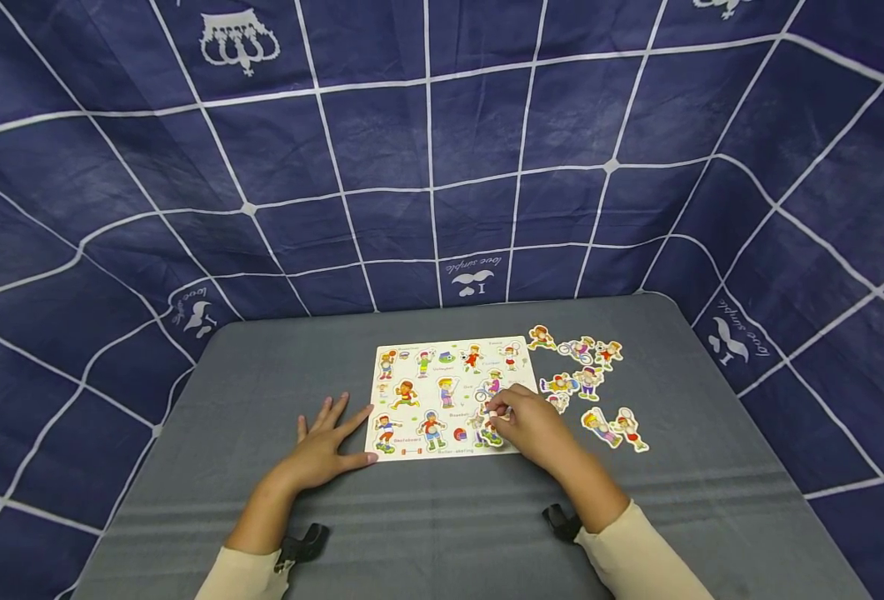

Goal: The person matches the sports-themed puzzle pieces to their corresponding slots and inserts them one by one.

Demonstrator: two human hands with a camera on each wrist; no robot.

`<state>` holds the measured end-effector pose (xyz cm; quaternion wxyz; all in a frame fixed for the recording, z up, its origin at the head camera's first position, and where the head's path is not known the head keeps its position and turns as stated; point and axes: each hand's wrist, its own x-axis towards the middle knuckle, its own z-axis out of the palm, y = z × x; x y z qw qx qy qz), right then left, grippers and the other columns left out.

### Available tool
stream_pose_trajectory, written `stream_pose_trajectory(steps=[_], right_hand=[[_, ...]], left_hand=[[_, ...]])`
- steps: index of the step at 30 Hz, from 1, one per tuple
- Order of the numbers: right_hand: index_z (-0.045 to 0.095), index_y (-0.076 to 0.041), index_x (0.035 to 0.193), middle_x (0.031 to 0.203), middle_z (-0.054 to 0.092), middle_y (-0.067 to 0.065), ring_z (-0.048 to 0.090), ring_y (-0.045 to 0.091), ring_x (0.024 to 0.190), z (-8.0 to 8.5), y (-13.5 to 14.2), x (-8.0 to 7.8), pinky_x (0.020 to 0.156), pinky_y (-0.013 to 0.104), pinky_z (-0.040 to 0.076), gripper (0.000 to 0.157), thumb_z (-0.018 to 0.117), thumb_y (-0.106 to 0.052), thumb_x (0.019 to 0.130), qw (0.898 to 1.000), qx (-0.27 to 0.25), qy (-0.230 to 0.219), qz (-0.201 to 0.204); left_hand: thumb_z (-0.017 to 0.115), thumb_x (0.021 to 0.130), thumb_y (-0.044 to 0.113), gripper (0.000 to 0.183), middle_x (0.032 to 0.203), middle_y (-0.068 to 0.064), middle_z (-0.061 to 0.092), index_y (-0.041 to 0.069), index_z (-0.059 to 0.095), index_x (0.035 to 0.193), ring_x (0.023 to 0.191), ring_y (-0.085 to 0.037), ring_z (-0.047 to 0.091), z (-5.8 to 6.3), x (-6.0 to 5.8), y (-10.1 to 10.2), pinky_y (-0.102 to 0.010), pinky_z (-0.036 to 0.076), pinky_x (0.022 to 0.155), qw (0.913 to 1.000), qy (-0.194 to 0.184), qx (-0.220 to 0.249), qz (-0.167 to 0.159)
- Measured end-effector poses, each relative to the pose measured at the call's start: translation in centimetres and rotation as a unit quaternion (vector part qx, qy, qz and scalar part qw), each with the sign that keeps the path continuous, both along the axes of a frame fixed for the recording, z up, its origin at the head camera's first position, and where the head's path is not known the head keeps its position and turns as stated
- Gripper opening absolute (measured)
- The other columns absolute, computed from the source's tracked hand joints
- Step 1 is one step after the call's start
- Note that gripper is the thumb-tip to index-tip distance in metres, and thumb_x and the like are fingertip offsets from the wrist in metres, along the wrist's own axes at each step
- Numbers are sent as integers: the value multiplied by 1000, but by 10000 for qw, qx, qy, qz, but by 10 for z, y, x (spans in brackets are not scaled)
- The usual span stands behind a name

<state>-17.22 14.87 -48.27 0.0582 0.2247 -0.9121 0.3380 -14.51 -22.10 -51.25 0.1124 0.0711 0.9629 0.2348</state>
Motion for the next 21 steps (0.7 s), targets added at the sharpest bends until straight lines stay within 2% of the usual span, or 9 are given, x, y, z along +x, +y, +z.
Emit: stream_pose_trajectory(steps=[9,21], right_hand=[[75,-16,96,86,64,-8,47,-1,68,2,-37,-2,63,20,43,11,78,-14,86,9995,91,-27,292],[74,-16,95,87,64,-6,52,2,71,-3,-70,-5,65,19,46,9,77,-13,87,9971,7,49,762]], left_hand=[[72,82,65,85,171,-15,12,36,40,156,158,-43,-1,0,0,-1,-77,-7,115,10000,-17,35,-50],[72,82,66,86,171,-15,12,37,40,155,158,-42,-1,-2,-1,-2,-77,-7,115,10000,15,40,-33]])
